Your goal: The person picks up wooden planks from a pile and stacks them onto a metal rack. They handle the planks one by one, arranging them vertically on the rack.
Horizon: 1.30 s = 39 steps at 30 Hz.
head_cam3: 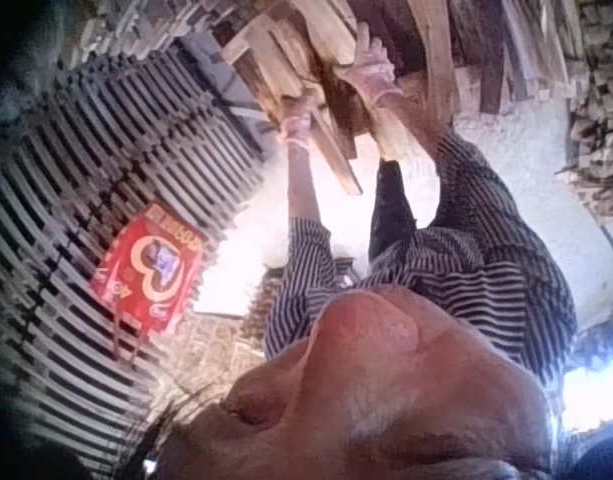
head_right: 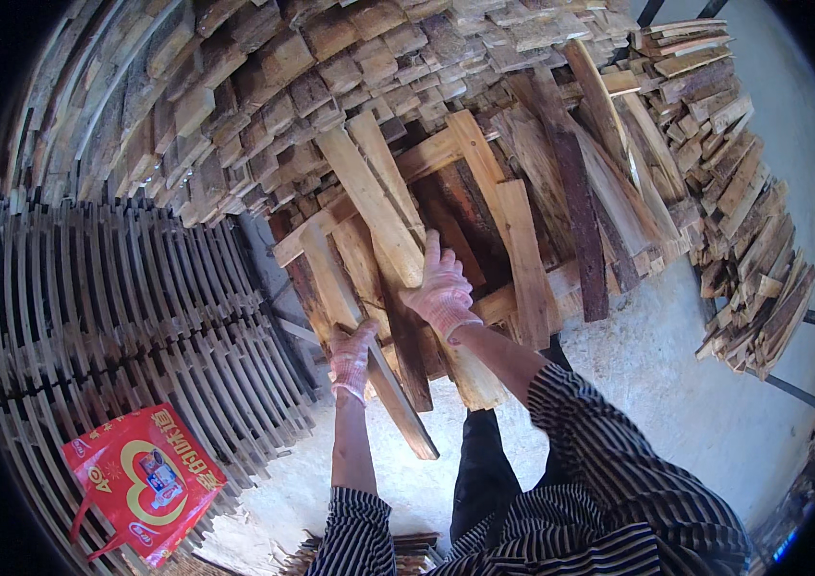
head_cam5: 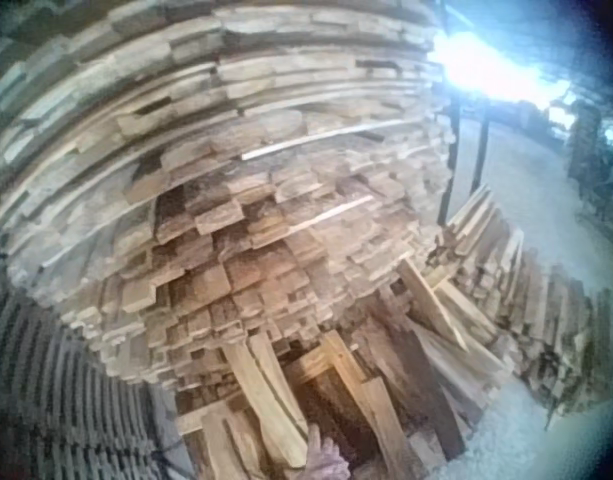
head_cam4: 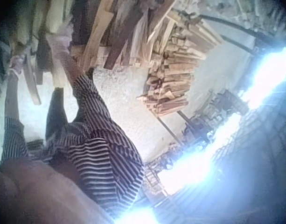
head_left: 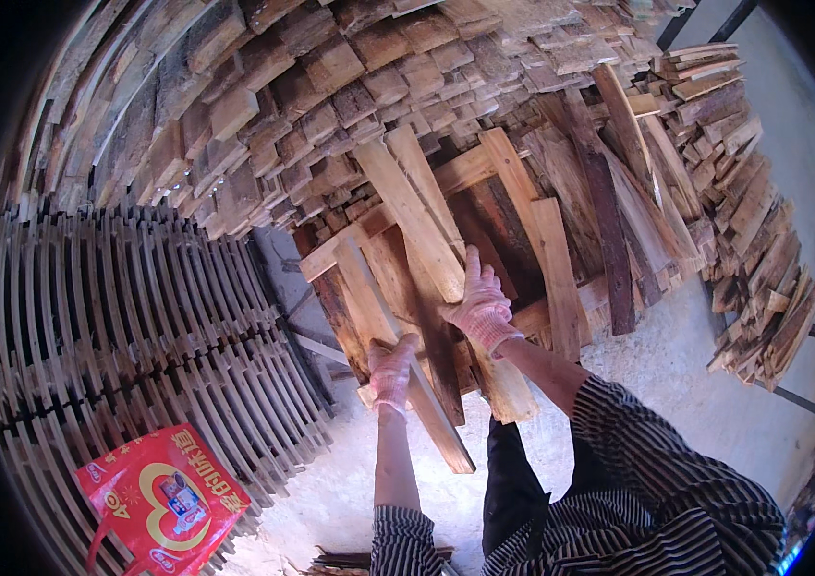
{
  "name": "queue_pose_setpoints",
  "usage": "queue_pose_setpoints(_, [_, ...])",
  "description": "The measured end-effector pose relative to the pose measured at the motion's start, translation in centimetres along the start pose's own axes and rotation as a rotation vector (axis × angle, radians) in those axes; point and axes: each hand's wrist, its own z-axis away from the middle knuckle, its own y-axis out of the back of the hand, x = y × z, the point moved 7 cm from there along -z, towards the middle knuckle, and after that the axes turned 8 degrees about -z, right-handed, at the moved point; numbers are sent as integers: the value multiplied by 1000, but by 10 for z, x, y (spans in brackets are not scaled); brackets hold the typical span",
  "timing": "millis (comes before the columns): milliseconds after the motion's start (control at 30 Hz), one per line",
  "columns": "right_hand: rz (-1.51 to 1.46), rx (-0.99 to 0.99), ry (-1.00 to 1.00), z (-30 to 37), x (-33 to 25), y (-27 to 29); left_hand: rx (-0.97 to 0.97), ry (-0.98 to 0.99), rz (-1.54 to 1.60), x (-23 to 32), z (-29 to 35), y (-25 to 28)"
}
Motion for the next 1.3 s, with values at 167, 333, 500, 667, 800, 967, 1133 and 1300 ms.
queue_pose_setpoints(167, [-100,96,75,-7,31,34,-67,-14,-61,34,-2,-38])
queue_pose_setpoints(333, [-203,17,199,32,70,129,7,73,-276,20,-18,-60])
queue_pose_setpoints(500, [-135,198,214,-11,171,252,-23,89,-277,0,-34,-81])
queue_pose_setpoints(667, [638,713,86,-60,200,313,-55,39,-131,-21,-47,-91])
queue_pose_setpoints(800, [500,807,312,-41,134,240,75,87,-549,7,-26,-75])
queue_pose_setpoints(967, [44,404,546,-13,69,162,159,109,-774,60,-9,-30])
queue_pose_setpoints(1133, [316,-19,295,6,31,-3,215,2,-663,29,-37,18])
queue_pose_setpoints(1300, [231,-82,115,-26,41,-67,191,-70,-701,30,-55,-3])
